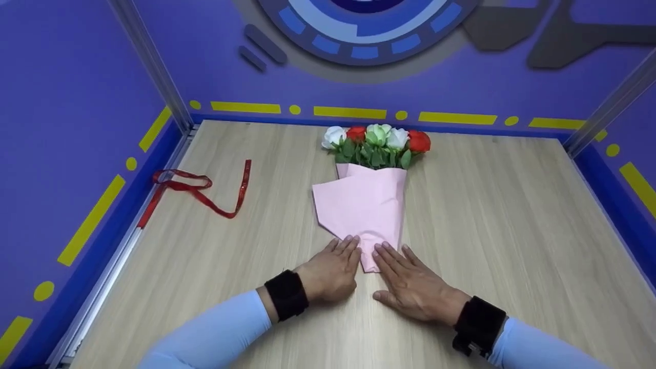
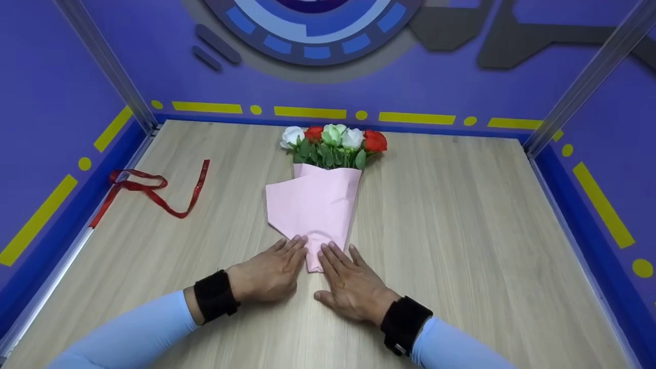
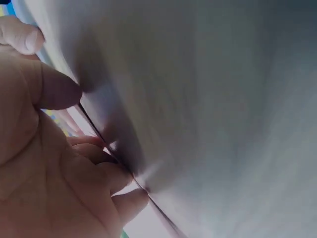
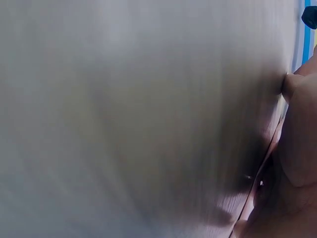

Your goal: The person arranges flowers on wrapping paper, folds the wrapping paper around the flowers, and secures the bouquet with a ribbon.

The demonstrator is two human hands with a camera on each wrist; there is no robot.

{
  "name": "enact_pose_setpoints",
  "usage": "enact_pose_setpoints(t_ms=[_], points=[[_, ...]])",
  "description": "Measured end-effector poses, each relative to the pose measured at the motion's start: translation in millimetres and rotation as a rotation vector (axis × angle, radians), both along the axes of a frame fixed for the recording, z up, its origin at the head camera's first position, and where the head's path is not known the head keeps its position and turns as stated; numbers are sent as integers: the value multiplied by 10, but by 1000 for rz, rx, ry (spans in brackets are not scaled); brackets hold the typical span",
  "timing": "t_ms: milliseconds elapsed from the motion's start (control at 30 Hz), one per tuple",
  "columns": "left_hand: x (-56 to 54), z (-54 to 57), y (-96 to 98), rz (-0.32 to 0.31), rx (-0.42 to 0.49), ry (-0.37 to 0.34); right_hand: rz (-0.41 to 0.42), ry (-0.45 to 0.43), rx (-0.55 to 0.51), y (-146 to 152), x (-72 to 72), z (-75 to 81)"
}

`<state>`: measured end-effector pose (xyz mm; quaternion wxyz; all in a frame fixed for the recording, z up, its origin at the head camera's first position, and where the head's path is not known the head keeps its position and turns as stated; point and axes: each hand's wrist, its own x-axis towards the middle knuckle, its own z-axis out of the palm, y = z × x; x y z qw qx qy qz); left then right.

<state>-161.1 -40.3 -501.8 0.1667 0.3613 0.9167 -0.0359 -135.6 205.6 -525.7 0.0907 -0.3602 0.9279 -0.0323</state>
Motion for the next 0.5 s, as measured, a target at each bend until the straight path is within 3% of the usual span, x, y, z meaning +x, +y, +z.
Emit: enact_pose_setpoints(t_ms=[367, 500], points=[[-185, -39, -224, 110, 36, -24, 1, 16, -16, 7, 11, -8], [-194, -15, -208, 120, 30, -27, 1, 24, -46, 27, 15, -18]])
